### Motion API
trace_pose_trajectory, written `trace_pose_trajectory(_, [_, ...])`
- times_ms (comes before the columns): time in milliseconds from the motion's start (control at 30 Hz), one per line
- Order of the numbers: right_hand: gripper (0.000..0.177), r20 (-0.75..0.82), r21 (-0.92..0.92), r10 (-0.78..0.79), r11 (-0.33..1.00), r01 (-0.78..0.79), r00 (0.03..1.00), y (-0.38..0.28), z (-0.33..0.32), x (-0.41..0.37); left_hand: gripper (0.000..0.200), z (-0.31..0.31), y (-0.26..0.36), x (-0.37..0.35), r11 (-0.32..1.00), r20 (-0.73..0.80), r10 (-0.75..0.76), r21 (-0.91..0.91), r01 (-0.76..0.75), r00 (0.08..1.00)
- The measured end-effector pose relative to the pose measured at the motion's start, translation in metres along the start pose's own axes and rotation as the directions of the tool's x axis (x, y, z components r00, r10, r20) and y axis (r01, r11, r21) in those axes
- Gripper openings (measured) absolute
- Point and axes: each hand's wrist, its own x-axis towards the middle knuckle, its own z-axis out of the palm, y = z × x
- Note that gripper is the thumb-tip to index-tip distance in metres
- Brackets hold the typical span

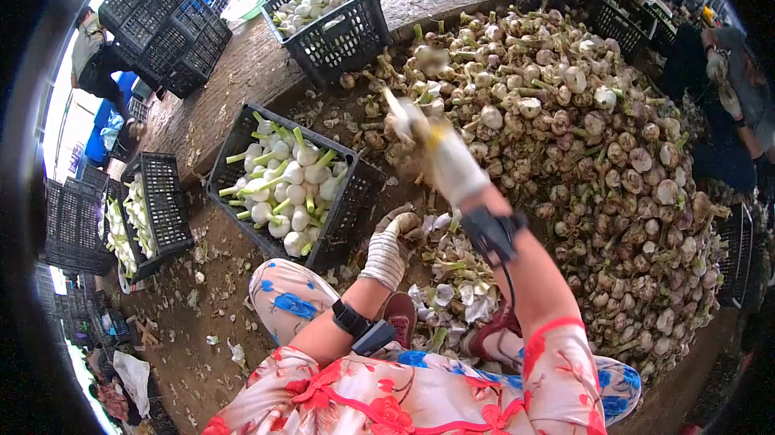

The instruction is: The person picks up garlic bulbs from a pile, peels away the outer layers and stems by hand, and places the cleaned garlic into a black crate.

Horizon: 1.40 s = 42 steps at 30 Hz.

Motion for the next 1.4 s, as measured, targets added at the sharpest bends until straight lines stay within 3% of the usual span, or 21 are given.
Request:
trace_pose_trajectory(100, [0.046,-0.152,-0.081,-0.145,0.988,0.134,0.978,-0.035,0.012,0.046,0.018,0.004,0.002,-0.002,0.999,-0.024,-0.028,0.043,0.029,0.999])
trace_pose_trajectory(167, [0.036,-0.205,-0.418,-0.249,0.897,0.145,0.946,0.010,-0.054,0.053,0.016,0.006,0.000,0.000,0.996,-0.019,-0.062,0.061,0.063,0.998])
trace_pose_trajectory(200, [0.029,-0.035,-0.775,-0.471,0.569,0.274,0.882,0.052,-0.102,0.040,0.015,0.010,0.001,-0.003,0.978,-0.070,-0.048,0.198,0.061,0.996])
trace_pose_trajectory(233, [0.034,0.334,-0.935,-0.496,-0.285,0.213,0.801,0.062,-0.115,0.008,0.017,0.023,0.004,-0.011,0.976,-0.086,-0.083,0.193,0.098,0.993])
trace_pose_trajectory(267, [0.040,-0.071,-0.995,-0.368,0.094,-0.039,0.927,0.100,-0.152,-0.014,0.018,0.021,0.001,-0.011,0.971,-0.050,-0.090,0.219,0.098,0.995])
trace_pose_trajectory(300, [0.043,-0.509,-0.806,-0.107,0.407,-0.429,0.854,0.088,-0.138,-0.049,0.018,0.017,-0.002,-0.011,0.965,-0.019,-0.094,0.245,0.096,0.995])
trace_pose_trajectory(367, [0.031,-0.631,-0.764,-0.235,0.353,-0.540,0.739,0.130,-0.216,-0.086,0.016,0.000,-0.008,-0.005,0.932,0.079,-0.172,0.336,0.136,0.982])
trace_pose_trajectory(400, [0.025,-0.486,-0.870,-0.446,0.162,-0.467,0.751,0.123,-0.235,-0.104,0.015,-0.002,-0.009,-0.004,0.926,0.066,-0.200,0.339,0.167,0.978])
trace_pose_trajectory(500, [0.050,-0.739,-0.603,-0.403,0.040,-0.797,0.539,0.083,-0.258,-0.114,0.016,0.007,-0.014,-0.010,0.917,0.025,-0.199,0.357,0.177,0.980])
trace_pose_trajectory(533, [0.058,-0.862,-0.447,-0.230,-0.074,-0.891,0.451,0.069,-0.261,-0.107,0.019,0.010,-0.017,-0.011,0.922,0.010,-0.160,0.360,0.146,0.987])
trace_pose_trajectory(633, [0.066,-0.970,-0.216,-0.114,0.010,-0.976,0.213,0.064,-0.279,-0.078,0.031,-0.001,-0.030,0.001,0.896,0.025,-0.186,0.413,0.159,0.982])
trace_pose_trajectory(767, [0.066,-0.911,-0.311,-0.301,0.057,-0.949,0.281,0.068,-0.293,-0.084,0.034,0.004,-0.031,0.001,0.852,-0.021,-0.253,0.468,0.233,0.967])
trace_pose_trajectory(867, [0.057,-0.933,-0.345,-0.181,0.205,-0.916,0.311,0.064,-0.290,-0.090,0.035,-0.002,-0.040,0.005,0.825,0.010,-0.289,0.511,0.243,0.957])
trace_pose_trajectory(900, [0.052,-0.811,-0.563,-0.340,0.232,-0.793,0.476,0.109,-0.339,-0.100,0.035,0.001,-0.039,0.005,0.828,0.016,-0.284,0.509,0.237,0.959])
trace_pose_trajectory(967, [0.055,-0.664,-0.668,-0.274,0.635,-0.388,0.696,0.165,-0.371,-0.102,0.039,0.004,-0.039,0.001,0.799,0.000,-0.327,0.534,0.277,0.945])
trace_pose_trajectory(1033, [0.057,-0.481,-0.751,-0.268,0.616,-0.236,0.834,0.119,-0.231,-0.105,0.052,0.010,-0.036,0.000,0.755,0.011,-0.402,0.570,0.324,0.916])
trace_pose_trajectory(1100, [0.054,-0.263,-0.705,-0.230,0.709,-0.024,0.937,0.113,-0.159,-0.103,0.055,0.020,-0.028,-0.007,0.833,0.107,-0.493,0.343,0.434,0.863])
trace_pose_trajectory(1200, [0.038,0.081,-0.852,-0.387,0.451,0.265,0.918,0.076,-0.074,-0.114,0.031,0.009,-0.028,0.000,0.930,0.142,-0.260,0.302,0.208,0.955])
trace_pose_trajectory(1233, [0.038,0.092,-0.853,-0.396,0.442,0.278,0.913,0.074,-0.070,-0.115,0.025,0.001,-0.026,0.006,0.961,0.166,-0.163,0.250,0.119,0.973])
trace_pose_trajectory(1300, [0.033,-0.360,-0.271,-0.215,0.955,0.118,0.908,0.067,-0.069,-0.120,0.021,0.007,-0.007,0.001,0.990,0.413,-0.134,0.014,0.140,0.901])
trace_pose_trajectory(1400, [0.031,-0.395,-0.116,-0.054,0.993,0.008,0.917,0.079,-0.086,-0.121,0.033,0.013,-0.014,-0.012,0.988,0.427,-0.011,0.145,-0.056,0.904])
